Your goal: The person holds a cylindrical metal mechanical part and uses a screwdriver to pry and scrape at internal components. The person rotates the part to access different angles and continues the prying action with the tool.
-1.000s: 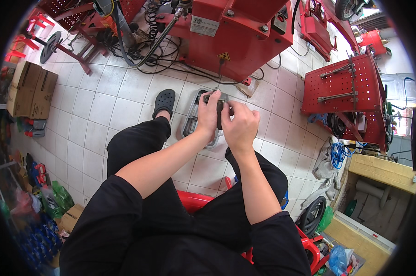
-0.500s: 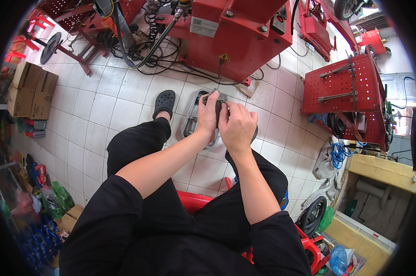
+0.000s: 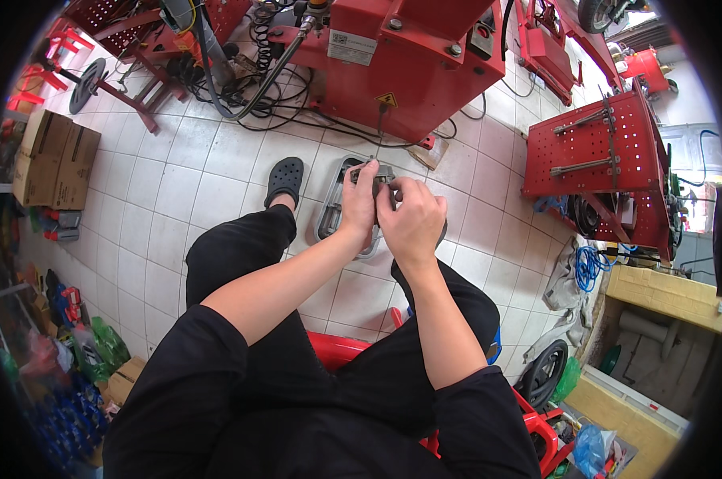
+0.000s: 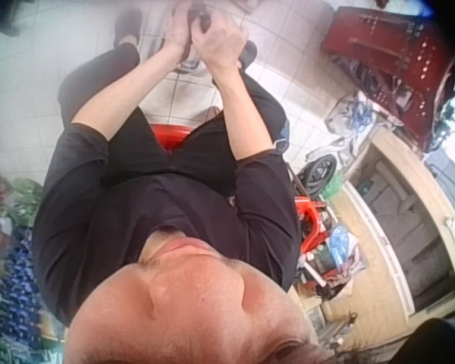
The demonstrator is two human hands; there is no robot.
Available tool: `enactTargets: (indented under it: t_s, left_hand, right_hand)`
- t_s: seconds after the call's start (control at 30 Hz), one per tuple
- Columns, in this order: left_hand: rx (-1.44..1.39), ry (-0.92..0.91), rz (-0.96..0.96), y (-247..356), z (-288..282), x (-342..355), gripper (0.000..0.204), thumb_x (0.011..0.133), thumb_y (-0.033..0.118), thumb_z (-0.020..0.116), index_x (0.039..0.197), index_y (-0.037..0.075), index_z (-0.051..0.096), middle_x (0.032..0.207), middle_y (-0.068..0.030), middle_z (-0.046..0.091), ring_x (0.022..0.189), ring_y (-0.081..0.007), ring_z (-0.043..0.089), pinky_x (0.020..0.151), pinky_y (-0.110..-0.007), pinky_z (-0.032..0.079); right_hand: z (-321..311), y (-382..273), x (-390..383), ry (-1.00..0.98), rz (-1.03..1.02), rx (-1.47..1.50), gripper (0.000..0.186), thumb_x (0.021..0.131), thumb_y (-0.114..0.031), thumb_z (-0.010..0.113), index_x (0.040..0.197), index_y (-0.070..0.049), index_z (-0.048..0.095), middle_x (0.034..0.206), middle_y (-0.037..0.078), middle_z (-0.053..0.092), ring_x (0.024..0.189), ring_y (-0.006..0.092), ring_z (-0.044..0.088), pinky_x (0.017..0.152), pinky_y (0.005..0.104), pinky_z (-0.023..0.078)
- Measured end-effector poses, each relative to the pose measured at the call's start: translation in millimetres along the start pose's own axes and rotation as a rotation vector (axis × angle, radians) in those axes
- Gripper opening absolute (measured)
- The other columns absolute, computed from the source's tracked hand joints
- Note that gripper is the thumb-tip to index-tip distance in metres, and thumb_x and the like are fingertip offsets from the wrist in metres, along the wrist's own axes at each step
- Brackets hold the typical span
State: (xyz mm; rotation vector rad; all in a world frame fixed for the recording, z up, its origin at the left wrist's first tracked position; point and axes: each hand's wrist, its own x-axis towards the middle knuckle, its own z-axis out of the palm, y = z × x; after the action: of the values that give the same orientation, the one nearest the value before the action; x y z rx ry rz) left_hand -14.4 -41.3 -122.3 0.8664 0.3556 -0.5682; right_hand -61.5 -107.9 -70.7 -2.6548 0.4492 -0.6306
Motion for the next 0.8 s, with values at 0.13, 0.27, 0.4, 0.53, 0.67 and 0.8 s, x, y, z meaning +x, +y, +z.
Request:
enactTargets:
  t_s: [0.13,0.27,0.4,0.53,0.67,0.8]
  left_hand:
    - [0.027,0.007,-0.003,3,4,-5,0.043,0.085,0.039,0.059,0.11,0.007,0.046,0.093,-0.0043,0.049,0.087,-0.0134,0.05,0.076,-0.028,0.044]
    - [0.04,0.022,-0.028,7,7,-8,0.042,0.085,0.039,0.058,0.109,0.007,0.046,0.092,-0.0041,0.05,0.087,-0.0134,0.05,0.076,-0.028,0.044]
    - [-0.011,0.006,-0.058,0,2,-5,0.041,0.086,0.039,0.056,0.109,0.007,0.046,0.092,-0.0046,0.051,0.084,-0.0138,0.052,0.074,-0.028,0.045]
    - [-0.131,0.014,-0.175,-9,-12,12,0.038,0.085,0.042,0.053,0.101,0.008,0.048,0.083,-0.0069,0.054,0.068,-0.02,0.057,0.061,-0.034,0.049]
    - [-0.141,-0.03,-0.279,16,-2,9,0.048,0.084,0.055,0.043,0.087,0.009,0.055,0.079,-0.0075,0.059,0.07,-0.0231,0.059,0.062,-0.034,0.048]
    - [-0.178,-0.006,-0.292,22,6,13,0.049,0.084,0.055,0.042,0.087,0.007,0.055,0.078,-0.0088,0.057,0.072,-0.0256,0.059,0.065,-0.038,0.048]
  right_hand:
    - [-2,-1,1,0.006,-0.042,-0.064,0.012,0.075,-0.019,0.063,0.075,-0.007,0.061,0.069,0.006,0.061,0.061,0.0236,0.057,0.061,0.0357,0.034]
    - [-3,-2,0,-0.002,-0.076,-0.124,0.013,0.076,-0.019,0.061,0.075,-0.006,0.061,0.068,0.007,0.06,0.061,0.0247,0.057,0.06,0.0365,0.033]
    - [-5,-5,-1,-0.083,-0.065,-0.215,0.017,0.079,-0.023,0.06,0.078,-0.006,0.061,0.069,0.009,0.06,0.063,0.026,0.057,0.061,0.0347,0.033]
    - [-4,8,6,-0.068,0.268,0.113,0.033,0.086,-0.035,0.05,0.081,-0.004,0.058,0.076,0.015,0.063,0.07,0.0336,0.06,0.064,0.0437,0.039]
    - [34,78,4,-0.181,0.666,0.201,0.045,0.089,-0.043,0.044,0.091,-0.001,0.059,0.088,0.025,0.062,0.086,0.0411,0.059,0.075,0.0487,0.043]
    - [144,141,-82,-0.689,0.734,0.128,0.04,0.087,-0.034,0.046,0.104,0.0,0.059,0.102,0.027,0.06,0.101,0.0411,0.056,0.086,0.0457,0.044]
